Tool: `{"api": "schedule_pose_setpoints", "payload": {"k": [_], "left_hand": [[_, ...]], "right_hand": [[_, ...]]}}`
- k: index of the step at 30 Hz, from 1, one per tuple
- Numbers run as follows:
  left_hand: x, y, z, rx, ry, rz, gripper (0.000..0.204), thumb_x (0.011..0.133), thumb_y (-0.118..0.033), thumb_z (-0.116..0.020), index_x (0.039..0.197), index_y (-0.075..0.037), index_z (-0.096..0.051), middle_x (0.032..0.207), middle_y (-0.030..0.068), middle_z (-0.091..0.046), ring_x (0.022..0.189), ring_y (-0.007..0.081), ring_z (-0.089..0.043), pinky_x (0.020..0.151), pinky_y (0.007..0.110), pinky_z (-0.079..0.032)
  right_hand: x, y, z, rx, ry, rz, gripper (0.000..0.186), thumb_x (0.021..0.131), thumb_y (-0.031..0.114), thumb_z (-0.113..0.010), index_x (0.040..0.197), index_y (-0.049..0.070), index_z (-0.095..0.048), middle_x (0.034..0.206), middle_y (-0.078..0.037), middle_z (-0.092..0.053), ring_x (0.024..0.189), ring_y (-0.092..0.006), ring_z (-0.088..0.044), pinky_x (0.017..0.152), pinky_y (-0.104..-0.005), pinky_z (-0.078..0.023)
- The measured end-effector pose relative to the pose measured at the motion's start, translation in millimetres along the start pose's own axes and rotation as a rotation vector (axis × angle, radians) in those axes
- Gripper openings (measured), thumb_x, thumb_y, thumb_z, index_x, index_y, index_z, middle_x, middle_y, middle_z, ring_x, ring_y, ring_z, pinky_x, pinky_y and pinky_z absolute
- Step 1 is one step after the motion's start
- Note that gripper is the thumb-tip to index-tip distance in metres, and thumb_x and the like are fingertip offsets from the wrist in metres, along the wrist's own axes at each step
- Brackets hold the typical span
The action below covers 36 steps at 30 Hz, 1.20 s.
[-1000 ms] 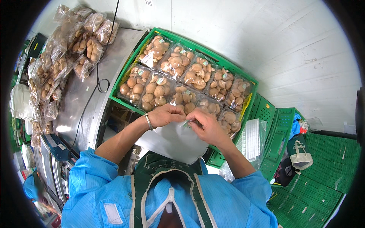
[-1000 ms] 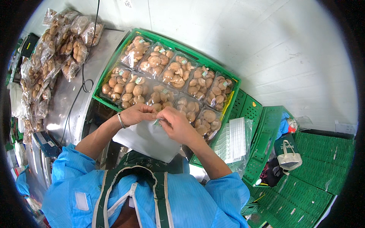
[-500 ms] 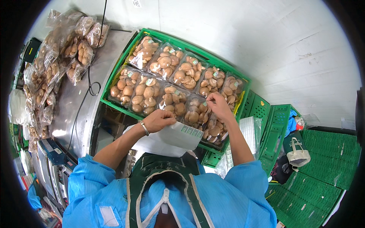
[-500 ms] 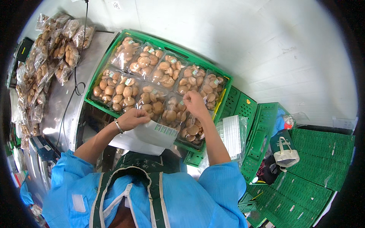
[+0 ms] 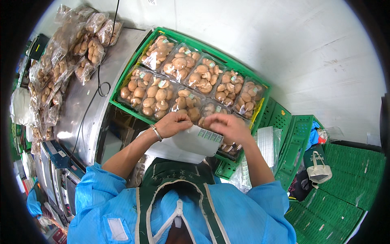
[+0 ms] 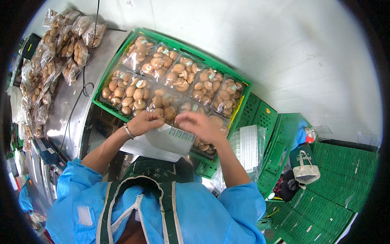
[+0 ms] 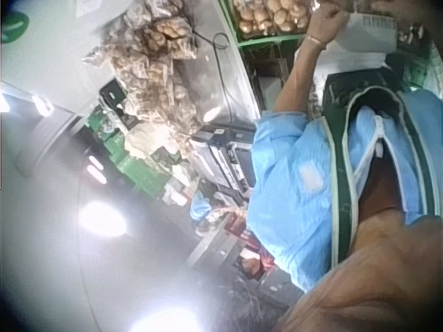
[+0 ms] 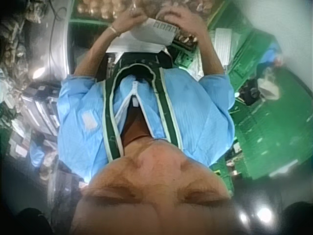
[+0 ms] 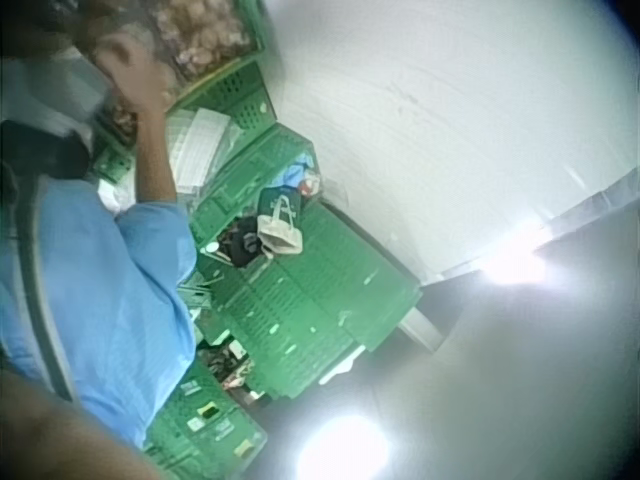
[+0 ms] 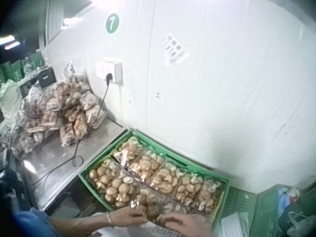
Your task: The person packs bags of mushrooms into a green plastic crate and applies labels to the bags. The person transfers the bags from a stainless steel counter into the crate and peels small square labels from a sheet to stick them onto each bag.
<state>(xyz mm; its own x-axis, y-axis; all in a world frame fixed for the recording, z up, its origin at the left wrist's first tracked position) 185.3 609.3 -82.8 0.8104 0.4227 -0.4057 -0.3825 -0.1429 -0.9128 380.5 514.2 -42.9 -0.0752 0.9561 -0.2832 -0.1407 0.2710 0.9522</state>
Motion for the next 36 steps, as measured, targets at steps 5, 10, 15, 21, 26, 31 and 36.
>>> {"api": "schedule_pose_setpoints", "payload": {"k": [5, 10, 15, 21, 26, 31, 36], "left_hand": [[10.7, -12.2, -7.4, 0.043, 0.063, -0.010, 0.019, 0.089, -0.021, -0.060, 0.087, -0.003, -0.064, 0.076, -0.0043, -0.058, 0.072, 0.0039, -0.049, 0.066, 0.021, -0.041], [21.6, -7.6, -14.8, 0.064, 0.078, -0.024, 0.025, 0.085, -0.024, -0.063, 0.079, 0.000, -0.064, 0.065, 0.0003, -0.058, 0.062, 0.0086, -0.048, 0.058, 0.027, -0.041], [30.2, -2.7, -21.2, 0.149, 0.058, -0.080, 0.028, 0.083, -0.025, -0.064, 0.074, 0.002, -0.061, 0.059, 0.0045, -0.054, 0.058, 0.0099, -0.047, 0.055, 0.030, -0.041], [28.9, -14.9, -25.6, 0.253, 0.030, -0.118, 0.031, 0.083, -0.027, -0.064, 0.072, 0.002, -0.060, 0.058, 0.0064, -0.052, 0.057, 0.0105, -0.047, 0.055, 0.030, -0.041], [32.1, -13.0, -23.8, 0.227, 0.096, -0.025, 0.023, 0.088, -0.022, -0.061, 0.080, 0.000, -0.063, 0.066, -0.0030, -0.054, 0.065, 0.0056, -0.047, 0.058, 0.024, -0.040], [36.8, -12.8, -25.0, 0.225, 0.087, 0.020, 0.024, 0.087, -0.023, -0.062, 0.080, 0.000, -0.064, 0.067, -0.0032, -0.055, 0.066, 0.0051, -0.047, 0.058, 0.024, -0.040], [41.0, -7.5, -26.0, 0.298, 0.081, -0.006, 0.025, 0.086, -0.023, -0.063, 0.081, 0.001, -0.064, 0.067, -0.0025, -0.056, 0.066, 0.0052, -0.048, 0.059, 0.024, -0.041]], "right_hand": [[-19.1, 17.0, -20.5, -0.259, -0.051, 0.192, 0.022, 0.085, 0.001, -0.059, 0.106, 0.001, -0.061, 0.094, -0.010, -0.063, 0.084, -0.0160, -0.061, 0.075, -0.0280, -0.048], [-33.7, 26.0, -26.0, -0.416, -0.118, 0.317, 0.020, 0.083, -0.001, -0.059, 0.102, 0.003, -0.061, 0.092, -0.012, -0.061, 0.082, -0.0220, -0.062, 0.072, -0.0278, -0.049], [-41.2, 16.9, -23.9, -0.237, -0.153, 0.192, 0.020, 0.082, 0.000, -0.058, 0.102, 0.001, -0.057, 0.093, -0.015, -0.060, 0.084, -0.0297, -0.061, 0.073, -0.0351, -0.048], [-39.4, 5.6, -18.6, -0.222, -0.187, 0.189, 0.015, 0.081, -0.002, -0.060, 0.096, 0.001, -0.059, 0.085, -0.010, -0.058, 0.075, -0.0197, -0.058, 0.067, -0.0301, -0.046], [-41.0, 14.2, -15.6, -0.318, -0.248, 0.299, 0.015, 0.080, -0.001, -0.061, 0.095, 0.001, -0.058, 0.084, -0.012, -0.058, 0.076, -0.0252, -0.058, 0.068, -0.0322, -0.046], [-42.0, 12.2, -14.1, -0.428, -0.311, 0.418, 0.013, 0.080, -0.001, -0.062, 0.092, 0.002, -0.058, 0.082, -0.012, -0.056, 0.077, -0.0294, -0.058, 0.068, -0.0341, -0.046], [-41.4, 11.2, -13.3, -0.451, -0.267, 0.414, 0.011, 0.079, 0.000, -0.062, 0.088, 0.003, -0.055, 0.083, -0.013, -0.056, 0.078, -0.0317, -0.057, 0.068, -0.0374, -0.045]]}}
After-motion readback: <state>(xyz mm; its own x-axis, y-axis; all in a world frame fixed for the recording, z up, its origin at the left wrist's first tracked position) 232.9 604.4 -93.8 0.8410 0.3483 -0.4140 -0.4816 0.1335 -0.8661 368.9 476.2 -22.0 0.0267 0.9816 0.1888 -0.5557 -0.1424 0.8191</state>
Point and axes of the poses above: each hand's wrist, its own x-axis towards the middle knuckle, its own z-axis out of the back of the hand, y = z × x, the point moved 4 cm from there along x, towards the middle knuckle
